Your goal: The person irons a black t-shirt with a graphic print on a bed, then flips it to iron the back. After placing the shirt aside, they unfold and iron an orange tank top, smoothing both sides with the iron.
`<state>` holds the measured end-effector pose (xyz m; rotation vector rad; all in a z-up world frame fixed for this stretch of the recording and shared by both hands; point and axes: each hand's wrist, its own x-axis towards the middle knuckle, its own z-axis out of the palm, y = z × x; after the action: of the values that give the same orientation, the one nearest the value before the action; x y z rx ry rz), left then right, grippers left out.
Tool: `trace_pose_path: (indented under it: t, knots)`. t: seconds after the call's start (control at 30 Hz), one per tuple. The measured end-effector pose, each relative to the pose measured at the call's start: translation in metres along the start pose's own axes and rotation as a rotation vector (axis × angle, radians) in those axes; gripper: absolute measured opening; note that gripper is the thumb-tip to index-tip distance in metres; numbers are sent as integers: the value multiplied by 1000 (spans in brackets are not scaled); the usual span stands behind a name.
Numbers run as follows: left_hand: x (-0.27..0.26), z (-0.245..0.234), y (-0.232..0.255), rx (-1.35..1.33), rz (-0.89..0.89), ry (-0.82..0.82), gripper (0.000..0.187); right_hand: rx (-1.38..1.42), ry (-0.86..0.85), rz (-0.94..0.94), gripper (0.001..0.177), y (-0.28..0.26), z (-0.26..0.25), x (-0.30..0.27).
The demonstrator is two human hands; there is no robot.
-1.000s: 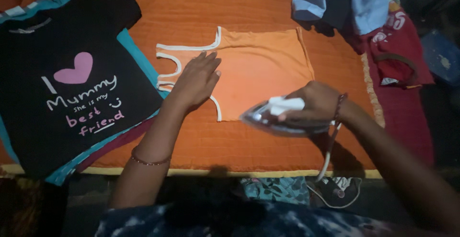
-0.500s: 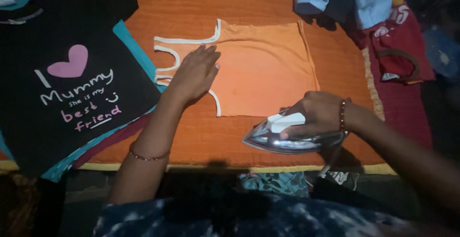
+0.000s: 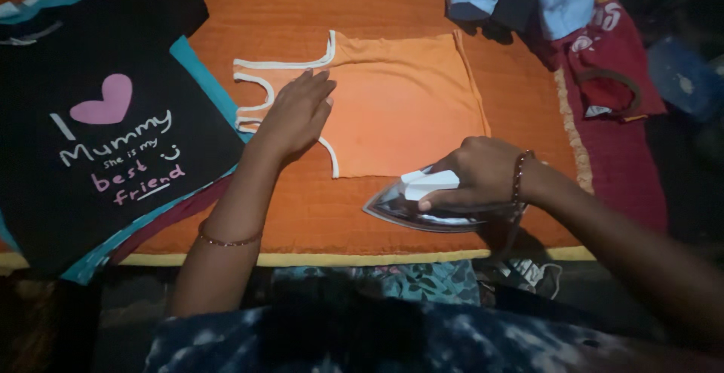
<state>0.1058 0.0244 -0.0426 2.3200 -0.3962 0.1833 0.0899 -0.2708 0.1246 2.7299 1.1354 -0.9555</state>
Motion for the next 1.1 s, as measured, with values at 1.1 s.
trace_pose_path:
  t: [1.1]
  knots:
    - [0, 1, -1, 22, -28, -8, 43, 82, 48, 112, 78, 20, 26, 4]
